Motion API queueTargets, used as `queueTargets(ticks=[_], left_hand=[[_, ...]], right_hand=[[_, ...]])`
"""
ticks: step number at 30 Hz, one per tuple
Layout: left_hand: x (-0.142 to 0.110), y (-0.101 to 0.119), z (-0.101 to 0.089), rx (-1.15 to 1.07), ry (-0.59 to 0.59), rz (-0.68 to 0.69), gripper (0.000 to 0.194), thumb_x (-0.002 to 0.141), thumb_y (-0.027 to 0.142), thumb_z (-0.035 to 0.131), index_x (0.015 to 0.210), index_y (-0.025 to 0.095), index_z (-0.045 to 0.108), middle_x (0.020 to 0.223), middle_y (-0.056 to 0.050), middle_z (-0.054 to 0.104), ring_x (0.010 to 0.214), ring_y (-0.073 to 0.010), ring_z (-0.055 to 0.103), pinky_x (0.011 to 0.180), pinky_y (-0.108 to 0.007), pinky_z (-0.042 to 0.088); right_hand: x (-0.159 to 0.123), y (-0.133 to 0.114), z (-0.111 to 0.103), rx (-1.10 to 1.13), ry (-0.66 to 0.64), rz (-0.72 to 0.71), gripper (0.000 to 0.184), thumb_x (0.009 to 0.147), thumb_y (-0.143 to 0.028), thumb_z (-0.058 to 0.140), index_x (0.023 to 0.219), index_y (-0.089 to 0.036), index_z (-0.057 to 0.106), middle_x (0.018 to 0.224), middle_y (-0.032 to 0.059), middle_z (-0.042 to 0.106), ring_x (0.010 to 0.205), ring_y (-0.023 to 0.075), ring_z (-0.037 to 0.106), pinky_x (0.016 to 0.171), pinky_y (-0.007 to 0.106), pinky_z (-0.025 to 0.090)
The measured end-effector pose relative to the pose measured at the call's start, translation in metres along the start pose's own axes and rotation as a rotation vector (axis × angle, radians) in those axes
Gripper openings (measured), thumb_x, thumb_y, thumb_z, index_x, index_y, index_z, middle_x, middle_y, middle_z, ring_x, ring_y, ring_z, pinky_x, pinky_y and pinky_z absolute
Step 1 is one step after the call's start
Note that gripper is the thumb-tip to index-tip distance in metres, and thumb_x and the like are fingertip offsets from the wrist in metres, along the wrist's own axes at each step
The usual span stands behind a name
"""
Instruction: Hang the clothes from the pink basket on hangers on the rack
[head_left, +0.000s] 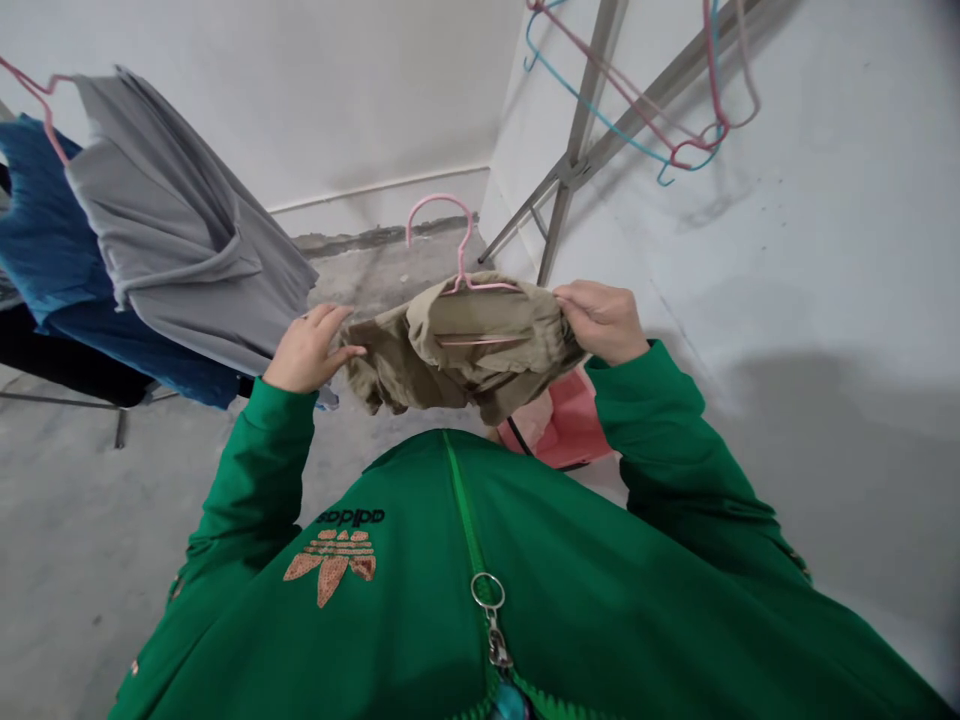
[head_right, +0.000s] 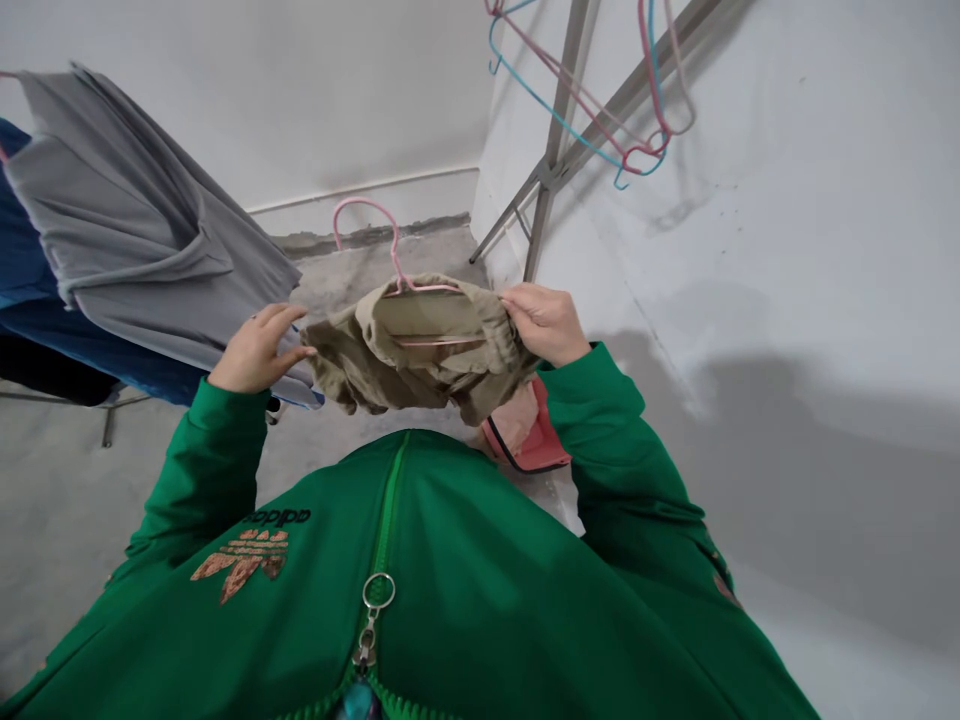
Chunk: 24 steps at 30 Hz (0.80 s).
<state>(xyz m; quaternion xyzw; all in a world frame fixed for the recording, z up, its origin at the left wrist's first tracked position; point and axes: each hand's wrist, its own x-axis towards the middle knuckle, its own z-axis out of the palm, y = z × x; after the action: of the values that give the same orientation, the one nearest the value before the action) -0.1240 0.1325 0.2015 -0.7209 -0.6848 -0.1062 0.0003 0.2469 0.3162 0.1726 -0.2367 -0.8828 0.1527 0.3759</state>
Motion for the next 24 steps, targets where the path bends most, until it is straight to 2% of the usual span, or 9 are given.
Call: queueTargets(ticks=[2, 4, 6, 11, 15, 18, 24], left_hand=[[0.012, 0.009, 0.005, 0.046, 0.026, 0.055, 0.041, 0.093, 0.038, 0.046, 0.125, 0.015, 0.056, 0.119, -0.018, 0.062, 0.110, -0.0306, 0.060, 0.085, -0.040, 0.048], [0.020, 0.016, 0.016, 0.058, 0.021, 0.109, 0.033, 0.094, 0.032, 0.039, 0.109, 0.016, 0.063, 0.100, -0.014, 0.066, 0.093, -0.0267, 0.063, 0.078, -0.037, 0.048], [0.021, 0.021, 0.031, 0.028, 0.050, 0.142, 0.031, 0.095, 0.029, 0.035, 0.094, 0.017, 0.064, 0.085, -0.011, 0.064, 0.079, -0.0226, 0.062, 0.070, -0.033, 0.047], [0.015, 0.029, 0.057, -0.124, 0.179, 0.163, 0.024, 0.093, 0.025, 0.035, 0.087, 0.019, 0.057, 0.079, -0.008, 0.060, 0.072, -0.0190, 0.058, 0.063, -0.029, 0.044], [0.018, 0.030, 0.057, -0.157, 0.205, 0.160, 0.022, 0.093, 0.025, 0.035, 0.087, 0.020, 0.055, 0.078, -0.007, 0.059, 0.074, -0.0188, 0.058, 0.065, -0.029, 0.045], [0.021, 0.031, 0.053, -0.154, 0.196, 0.147, 0.023, 0.093, 0.026, 0.034, 0.088, 0.020, 0.056, 0.079, -0.006, 0.059, 0.075, -0.0189, 0.058, 0.067, -0.029, 0.046], [0.018, 0.019, 0.039, -0.105, 0.162, 0.090, 0.032, 0.096, 0.035, 0.030, 0.091, 0.021, 0.058, 0.085, -0.007, 0.061, 0.078, -0.0185, 0.060, 0.068, -0.029, 0.046]], right_hand=[[0.003, 0.001, 0.000, 0.055, -0.047, 0.005, 0.034, 0.097, -0.038, 0.042, 0.081, -0.020, 0.066, 0.081, 0.0082, 0.070, 0.074, 0.0174, 0.065, 0.067, 0.030, 0.050], [0.005, 0.003, 0.001, 0.091, -0.068, 0.022, 0.034, 0.096, -0.040, 0.043, 0.082, -0.020, 0.067, 0.082, 0.0075, 0.070, 0.075, 0.0169, 0.065, 0.068, 0.029, 0.050], [0.006, 0.005, 0.002, 0.105, -0.075, 0.040, 0.035, 0.096, -0.040, 0.043, 0.082, -0.019, 0.067, 0.080, 0.0065, 0.070, 0.074, 0.0167, 0.064, 0.067, 0.029, 0.050], [0.012, 0.006, 0.007, 0.035, -0.051, 0.034, 0.035, 0.096, -0.036, 0.040, 0.083, -0.019, 0.067, 0.077, 0.0058, 0.067, 0.072, 0.0166, 0.062, 0.066, 0.028, 0.046], [0.025, -0.003, 0.008, -0.022, -0.024, -0.032, 0.033, 0.096, -0.029, 0.037, 0.085, -0.019, 0.066, 0.075, 0.0052, 0.065, 0.071, 0.0160, 0.060, 0.065, 0.028, 0.043], [0.034, -0.011, 0.009, -0.051, -0.053, -0.062, 0.034, 0.096, -0.028, 0.035, 0.085, -0.019, 0.065, 0.075, 0.0046, 0.063, 0.071, 0.0152, 0.058, 0.065, 0.027, 0.042], [0.034, -0.013, 0.004, -0.121, -0.109, -0.024, 0.036, 0.098, -0.034, 0.034, 0.085, -0.021, 0.066, 0.080, 0.0058, 0.066, 0.075, 0.0175, 0.060, 0.072, 0.031, 0.046]])
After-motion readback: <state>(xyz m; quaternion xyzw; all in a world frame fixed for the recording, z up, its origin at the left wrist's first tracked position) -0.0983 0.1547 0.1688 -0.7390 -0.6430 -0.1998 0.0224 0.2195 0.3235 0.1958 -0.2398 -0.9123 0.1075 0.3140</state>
